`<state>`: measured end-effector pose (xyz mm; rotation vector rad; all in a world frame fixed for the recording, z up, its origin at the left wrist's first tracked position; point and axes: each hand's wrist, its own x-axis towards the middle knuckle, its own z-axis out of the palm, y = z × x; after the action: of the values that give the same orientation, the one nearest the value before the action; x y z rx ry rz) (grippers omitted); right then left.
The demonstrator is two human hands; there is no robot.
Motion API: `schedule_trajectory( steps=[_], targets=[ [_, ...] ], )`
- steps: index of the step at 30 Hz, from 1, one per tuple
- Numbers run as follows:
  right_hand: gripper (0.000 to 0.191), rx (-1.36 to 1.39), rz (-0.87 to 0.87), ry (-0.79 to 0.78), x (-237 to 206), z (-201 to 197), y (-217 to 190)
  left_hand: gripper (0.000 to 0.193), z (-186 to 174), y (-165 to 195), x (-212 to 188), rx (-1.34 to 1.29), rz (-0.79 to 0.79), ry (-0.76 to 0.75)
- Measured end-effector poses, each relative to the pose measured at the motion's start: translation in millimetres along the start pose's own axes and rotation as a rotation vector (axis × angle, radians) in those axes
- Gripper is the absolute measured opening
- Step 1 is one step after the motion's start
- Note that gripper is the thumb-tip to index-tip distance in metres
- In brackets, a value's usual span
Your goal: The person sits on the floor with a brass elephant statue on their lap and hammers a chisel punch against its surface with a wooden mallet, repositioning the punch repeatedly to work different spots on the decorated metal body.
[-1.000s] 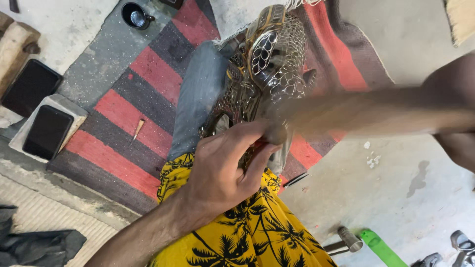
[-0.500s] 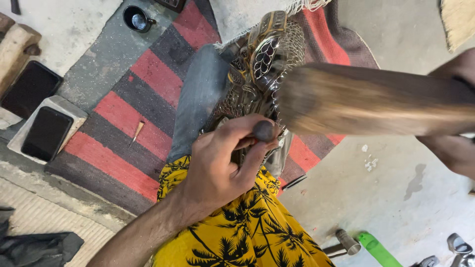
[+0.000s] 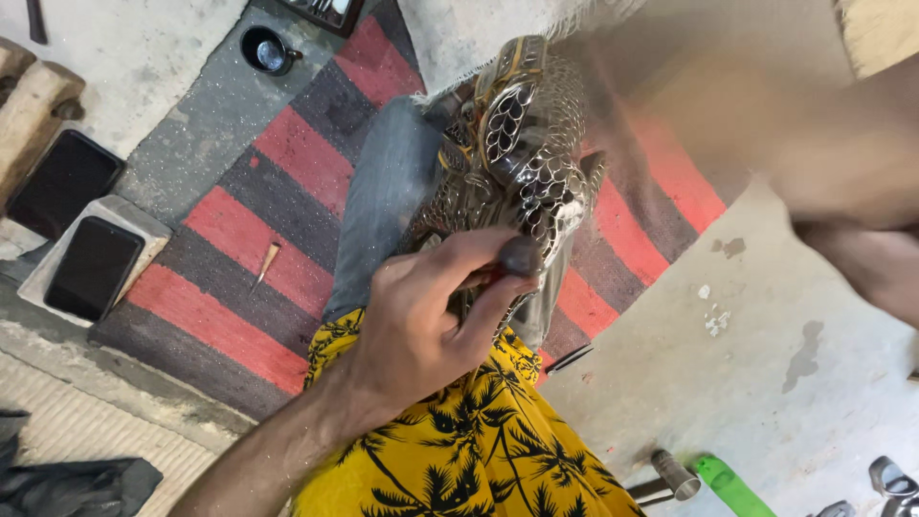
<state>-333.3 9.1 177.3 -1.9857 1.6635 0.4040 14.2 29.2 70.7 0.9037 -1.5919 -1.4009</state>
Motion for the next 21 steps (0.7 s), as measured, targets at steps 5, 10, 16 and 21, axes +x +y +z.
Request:
schedule_trajectory(
  steps=[5,10,16,21],
  targets=[
    [0.019,0.141,-0.005,0.071,-3.1,7.3,7.6,0.03,-3.9,5.7,11.9,-0.151,-0.123,-0.088],
    [0.019,0.197,0.057,0.059,0.4,5.3,-6.3,0.03,-7.7,7.5,19.6,-0.113,-0.156,-0.121],
    [0.019,0.144,0.018,0.146,9.4,4.6,-19.5,0.029,-9.2,5.7,24.0,-0.108,-0.157,-0.171],
    [0.018,0.218,0.139,0.049,-1.2,17.4,4.6,0.028,-15.1,4.8,29.6,-0.036,-0.15,-0.283]
  ],
)
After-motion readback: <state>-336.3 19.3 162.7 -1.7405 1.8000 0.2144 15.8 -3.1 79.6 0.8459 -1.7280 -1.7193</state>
